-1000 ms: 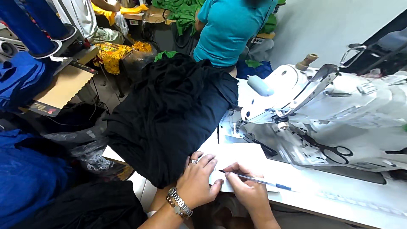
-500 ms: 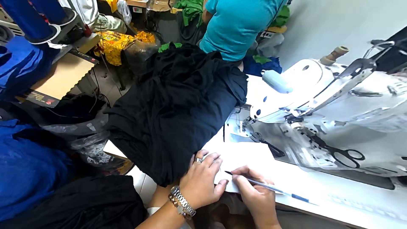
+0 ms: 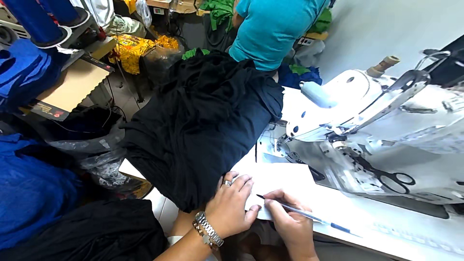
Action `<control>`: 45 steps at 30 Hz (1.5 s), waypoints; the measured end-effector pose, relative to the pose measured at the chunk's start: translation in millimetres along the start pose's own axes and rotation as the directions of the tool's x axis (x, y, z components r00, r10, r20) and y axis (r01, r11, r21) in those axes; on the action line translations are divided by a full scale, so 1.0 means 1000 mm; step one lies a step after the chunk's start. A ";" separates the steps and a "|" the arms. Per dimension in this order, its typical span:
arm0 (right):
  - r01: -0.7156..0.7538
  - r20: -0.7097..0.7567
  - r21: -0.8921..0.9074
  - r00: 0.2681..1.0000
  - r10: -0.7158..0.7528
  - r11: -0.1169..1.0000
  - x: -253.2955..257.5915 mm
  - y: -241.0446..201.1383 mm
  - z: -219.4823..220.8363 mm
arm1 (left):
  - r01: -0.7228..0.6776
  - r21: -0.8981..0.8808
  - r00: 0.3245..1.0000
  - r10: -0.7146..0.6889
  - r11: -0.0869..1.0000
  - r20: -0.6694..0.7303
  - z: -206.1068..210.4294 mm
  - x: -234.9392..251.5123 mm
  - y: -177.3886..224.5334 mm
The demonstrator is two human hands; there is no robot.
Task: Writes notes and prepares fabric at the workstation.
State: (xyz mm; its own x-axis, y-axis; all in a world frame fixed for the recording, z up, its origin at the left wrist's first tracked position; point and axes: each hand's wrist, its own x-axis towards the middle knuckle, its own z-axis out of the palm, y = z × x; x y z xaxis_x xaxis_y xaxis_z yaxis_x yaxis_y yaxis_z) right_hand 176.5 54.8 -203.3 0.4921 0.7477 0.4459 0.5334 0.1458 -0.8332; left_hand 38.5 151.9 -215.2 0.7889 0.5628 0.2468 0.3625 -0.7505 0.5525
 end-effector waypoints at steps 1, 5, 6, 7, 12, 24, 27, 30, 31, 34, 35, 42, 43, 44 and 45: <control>0.000 -0.003 -0.005 1.000 0.000 1.000 0.000 0.000 0.000 | -0.002 0.003 1.000 0.002 1.000 -0.003 0.000 0.000 0.000; 0.008 -0.020 -0.012 1.000 -0.009 1.000 -0.001 0.002 -0.001 | -0.010 0.013 1.000 0.010 1.000 -0.010 0.001 0.000 -0.001; 0.007 -0.022 -0.010 1.000 -0.007 1.000 -0.001 0.002 0.000 | -0.010 0.014 1.000 0.010 1.000 -0.013 0.001 0.000 -0.001; 0.007 -0.023 -0.007 1.000 -0.007 1.000 -0.001 0.001 0.000 | -0.011 0.011 1.000 0.011 1.000 -0.016 0.002 0.000 -0.001; -0.009 -0.020 -0.001 1.000 0.009 1.000 0.000 -0.001 0.002 | -0.023 0.019 0.999 0.023 1.000 -0.027 0.001 0.000 -0.001; -0.021 -0.014 -0.032 1.000 0.021 0.999 0.000 -0.001 0.004 | -0.035 0.016 0.998 0.036 0.999 -0.058 0.001 -0.001 -0.001; -0.024 -0.011 -0.034 1.000 0.024 0.999 0.000 -0.001 0.005 | -0.042 0.023 0.997 0.044 0.999 -0.060 0.000 -0.001 -0.001; -0.036 -0.010 -0.071 0.999 0.035 0.997 0.000 -0.002 0.006 | -0.034 0.024 0.998 0.036 0.999 -0.056 0.001 -0.001 -0.001; -0.038 -0.010 -0.083 0.999 0.038 0.996 0.001 -0.002 0.006 | -0.036 0.026 0.997 0.037 0.999 -0.060 0.001 -0.001 -0.001; -0.029 0.002 -0.096 1.000 0.029 0.995 0.002 -0.002 0.004 | -0.050 0.034 0.995 0.053 0.998 -0.082 0.003 -0.001 -0.002; -0.028 0.011 -0.094 1.000 0.029 0.995 0.002 -0.002 0.003 | -0.052 0.034 0.995 0.055 0.998 -0.088 0.003 -0.001 -0.002; -0.015 0.010 -0.091 1.000 0.016 0.996 0.001 -0.001 0.001 | -0.042 0.041 0.996 0.045 0.998 -0.076 0.003 -0.001 -0.002; -0.015 0.010 -0.086 1.000 0.016 0.996 0.001 -0.001 0.000 | -0.041 0.039 0.996 0.044 0.998 -0.077 0.003 -0.001 -0.002; -0.018 0.009 -0.082 1.000 0.019 0.996 0.001 -0.001 0.000 | -0.040 0.036 0.996 0.043 0.999 -0.076 0.003 -0.001 -0.002; -0.026 0.007 -0.073 1.000 0.027 0.997 0.001 -0.002 0.000 | -0.042 0.034 0.996 0.045 0.999 -0.076 0.002 -0.001 -0.002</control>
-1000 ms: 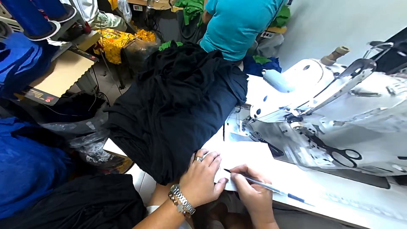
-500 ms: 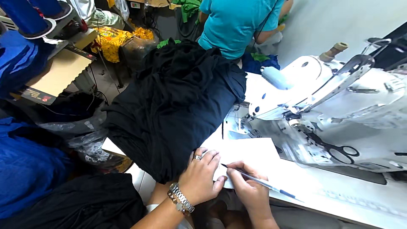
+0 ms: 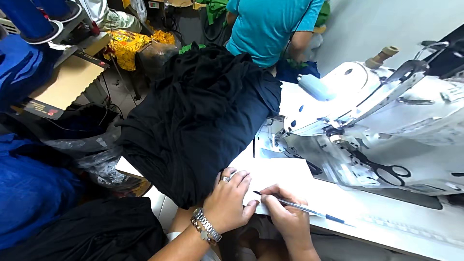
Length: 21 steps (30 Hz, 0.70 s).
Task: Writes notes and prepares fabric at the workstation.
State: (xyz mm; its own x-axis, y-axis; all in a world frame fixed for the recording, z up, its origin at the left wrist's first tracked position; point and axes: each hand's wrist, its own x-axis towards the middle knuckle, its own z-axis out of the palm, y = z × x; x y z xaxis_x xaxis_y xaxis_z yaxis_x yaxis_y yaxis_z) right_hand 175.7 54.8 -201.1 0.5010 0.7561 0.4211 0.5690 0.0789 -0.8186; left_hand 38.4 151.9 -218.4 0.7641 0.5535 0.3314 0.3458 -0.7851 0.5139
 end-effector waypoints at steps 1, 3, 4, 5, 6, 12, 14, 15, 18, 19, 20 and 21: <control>-0.009 -0.005 0.019 1.000 0.009 1.000 0.000 -0.001 0.000 | -0.003 0.003 1.000 0.003 1.000 0.000 0.000 0.000 0.000; -0.019 -0.022 0.064 1.000 0.021 0.998 -0.001 -0.002 -0.001 | -0.006 0.013 1.000 0.006 1.000 0.000 0.000 0.000 0.000; -0.015 -0.028 0.080 0.999 0.018 0.997 -0.001 -0.003 -0.002 | -0.007 0.015 1.000 0.007 1.000 -0.003 -0.001 0.000 0.000; -0.006 -0.032 0.092 0.999 0.009 0.996 -0.001 -0.003 -0.002 | -0.010 0.012 1.000 0.010 1.000 -0.005 -0.001 0.000 0.000; 0.007 -0.029 0.100 1.000 -0.004 0.995 -0.003 -0.003 -0.003 | -0.011 0.003 1.000 0.011 1.000 -0.004 -0.001 0.000 0.000; 0.079 0.023 0.010 0.997 -0.079 0.997 -0.010 -0.001 -0.006 | -0.009 0.003 1.000 0.009 1.000 -0.006 -0.001 0.000 0.001; 0.082 0.016 0.013 0.997 -0.082 0.997 -0.011 0.000 -0.006 | -0.008 0.015 1.000 0.008 1.000 0.000 -0.002 0.000 0.001; 0.079 0.012 0.018 0.997 -0.079 0.997 -0.011 0.001 -0.006 | -0.007 0.017 1.000 0.007 1.000 0.003 -0.001 0.000 0.001; 0.063 0.010 0.029 0.998 -0.064 0.998 -0.010 0.001 -0.005 | -0.001 0.019 1.000 0.001 1.000 0.011 -0.001 0.000 0.001; 0.057 0.010 0.032 0.998 -0.057 0.998 -0.010 0.001 -0.005 | -0.002 0.019 1.000 0.002 1.000 0.009 -0.001 0.000 0.001; 0.054 0.010 0.035 0.998 -0.054 0.998 -0.010 0.001 -0.005 | -0.005 0.018 1.000 0.004 1.000 0.007 0.000 0.000 0.000; 0.053 0.009 0.036 0.999 -0.054 0.998 -0.009 0.002 -0.005 | -0.005 0.018 1.000 0.005 1.000 0.008 0.000 0.000 0.000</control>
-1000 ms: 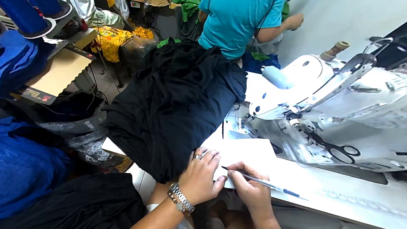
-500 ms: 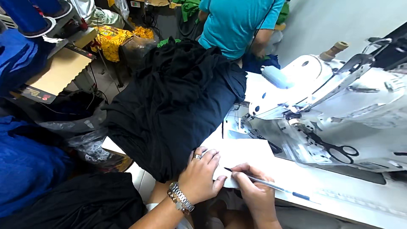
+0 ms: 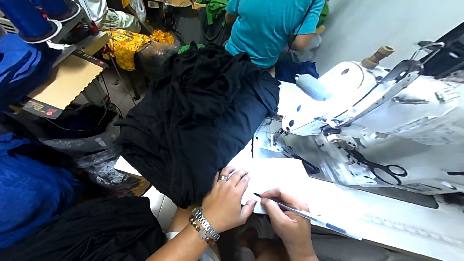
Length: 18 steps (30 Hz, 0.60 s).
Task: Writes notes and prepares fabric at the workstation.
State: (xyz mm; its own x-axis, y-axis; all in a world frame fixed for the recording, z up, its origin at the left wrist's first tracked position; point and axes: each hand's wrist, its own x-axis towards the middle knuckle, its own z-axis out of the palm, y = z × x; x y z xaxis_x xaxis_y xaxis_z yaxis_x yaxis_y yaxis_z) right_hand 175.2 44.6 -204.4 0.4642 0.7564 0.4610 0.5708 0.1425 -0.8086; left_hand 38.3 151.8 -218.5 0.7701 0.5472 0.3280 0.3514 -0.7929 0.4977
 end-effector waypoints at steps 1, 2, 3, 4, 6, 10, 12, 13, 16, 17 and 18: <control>-0.003 -0.002 -0.002 1.000 0.003 1.000 0.000 0.000 0.000 | 0.000 0.003 1.000 0.000 1.000 0.001 0.000 0.000 0.000; -0.007 -0.001 -0.005 1.000 0.007 1.000 0.000 0.000 0.000 | 0.001 0.006 1.000 -0.001 1.000 0.001 0.001 0.000 0.000; -0.010 -0.001 -0.008 1.000 0.010 1.000 0.001 0.000 0.000 | 0.000 0.007 1.000 0.000 1.000 0.002 0.001 0.000 0.000; -0.011 -0.003 -0.009 1.000 0.011 1.000 0.001 0.000 0.000 | 0.000 0.008 1.000 0.000 1.000 0.003 0.000 0.000 0.000; -0.016 -0.008 -0.011 1.000 0.016 1.000 0.001 -0.001 0.000 | 0.000 0.009 1.000 0.000 1.000 0.000 0.000 0.000 0.000; -0.027 -0.006 -0.021 1.000 0.027 0.999 0.001 0.000 0.000 | 0.001 -0.012 1.000 -0.001 1.000 -0.013 0.001 0.000 -0.001; -0.020 -0.010 -0.036 1.000 0.020 0.999 0.001 0.000 0.001 | 0.003 -0.005 1.000 -0.003 1.000 -0.005 0.001 0.000 0.000; -0.014 -0.009 -0.049 1.000 0.014 0.999 0.001 0.000 0.001 | 0.000 -0.002 1.000 0.000 1.000 -0.005 0.001 0.000 -0.001; -0.013 -0.008 -0.074 1.000 0.012 0.997 0.001 0.000 0.000 | 0.001 -0.006 1.000 -0.001 1.000 -0.009 0.000 -0.001 0.000; -0.016 -0.011 -0.069 1.000 0.015 0.997 0.002 0.000 -0.001 | 0.001 -0.007 1.000 -0.001 1.000 -0.009 0.000 -0.001 0.000; -0.020 -0.017 -0.064 1.000 0.019 0.998 0.002 0.000 0.000 | 0.001 -0.006 1.000 -0.001 1.000 -0.008 0.000 -0.001 0.000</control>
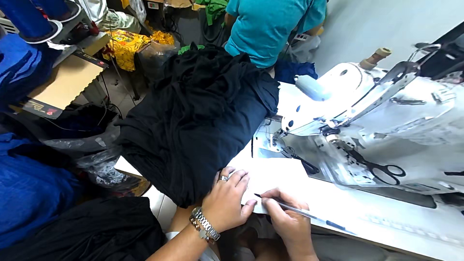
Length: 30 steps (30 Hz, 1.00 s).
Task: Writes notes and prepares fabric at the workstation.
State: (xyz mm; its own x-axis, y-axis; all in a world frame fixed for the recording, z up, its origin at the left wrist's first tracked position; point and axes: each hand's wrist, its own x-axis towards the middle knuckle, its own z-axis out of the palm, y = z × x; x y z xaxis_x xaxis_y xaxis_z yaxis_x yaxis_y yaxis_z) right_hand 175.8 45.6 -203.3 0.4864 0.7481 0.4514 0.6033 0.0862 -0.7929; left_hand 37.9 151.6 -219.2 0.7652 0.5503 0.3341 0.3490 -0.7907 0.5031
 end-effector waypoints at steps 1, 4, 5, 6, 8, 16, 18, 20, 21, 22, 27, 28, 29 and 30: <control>-0.002 -0.007 0.004 1.000 0.002 1.000 0.000 0.000 0.001 | -0.001 0.000 1.000 0.001 1.000 -0.001 0.000 0.000 0.000; 0.005 -0.012 -0.006 1.000 -0.005 1.000 0.000 -0.001 0.001 | -0.005 0.012 1.000 0.005 1.000 -0.004 0.001 0.000 0.000; 0.005 -0.013 -0.007 1.000 -0.006 1.000 0.000 -0.001 0.001 | -0.006 0.013 1.000 0.006 1.000 -0.006 0.001 0.000 0.000; 0.007 -0.011 -0.014 1.000 -0.007 1.000 0.000 -0.001 0.001 | -0.009 0.012 1.000 0.009 1.000 -0.008 0.000 0.000 0.000; 0.010 -0.016 -0.018 1.000 -0.010 1.000 0.000 0.000 0.001 | -0.010 0.013 1.000 0.010 1.000 -0.009 0.001 0.000 0.000; 0.015 -0.024 0.000 1.000 -0.015 1.000 -0.001 0.000 0.001 | -0.003 0.022 1.000 0.003 1.000 0.005 -0.001 0.000 0.000; 0.006 -0.036 0.015 0.999 -0.006 1.000 -0.001 -0.001 0.001 | -0.005 0.017 1.000 0.005 1.000 0.009 0.000 0.000 0.000; -0.001 -0.047 0.047 0.999 0.004 0.999 -0.002 -0.002 0.000 | -0.009 0.010 1.000 0.009 1.000 -0.006 0.001 0.000 -0.001; -0.006 -0.048 0.057 0.999 0.009 0.998 -0.002 -0.003 0.000 | -0.013 0.002 1.000 0.013 1.000 -0.018 0.001 0.000 -0.001; -0.011 -0.049 0.059 0.999 0.014 0.998 -0.002 -0.003 0.000 | -0.014 -0.002 1.000 0.014 1.000 -0.023 0.001 0.000 -0.001; -0.012 -0.044 0.091 0.999 0.016 0.996 -0.002 -0.002 0.002 | -0.015 0.009 1.000 0.015 1.000 -0.014 0.001 0.000 -0.001; -0.011 -0.044 0.098 0.999 0.016 0.995 -0.002 -0.002 0.002 | -0.014 0.007 1.000 0.014 1.000 -0.014 0.001 0.000 -0.001; -0.011 -0.041 0.100 0.999 0.016 0.995 -0.002 -0.002 0.002 | -0.012 0.008 1.000 0.012 1.000 -0.016 0.000 0.000 0.000; -0.012 -0.040 0.098 0.999 0.016 0.995 -0.002 -0.002 0.002 | -0.011 0.010 1.000 0.011 1.000 -0.016 0.000 0.000 0.000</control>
State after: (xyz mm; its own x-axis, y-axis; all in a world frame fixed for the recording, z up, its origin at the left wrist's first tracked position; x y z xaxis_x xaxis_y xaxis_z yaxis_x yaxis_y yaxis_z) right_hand 172.0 45.3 -203.3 0.5212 0.7222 0.4547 0.5322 0.1415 -0.8347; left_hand 37.7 151.9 -219.3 0.7604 0.5454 0.3525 0.3458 -0.7995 0.4911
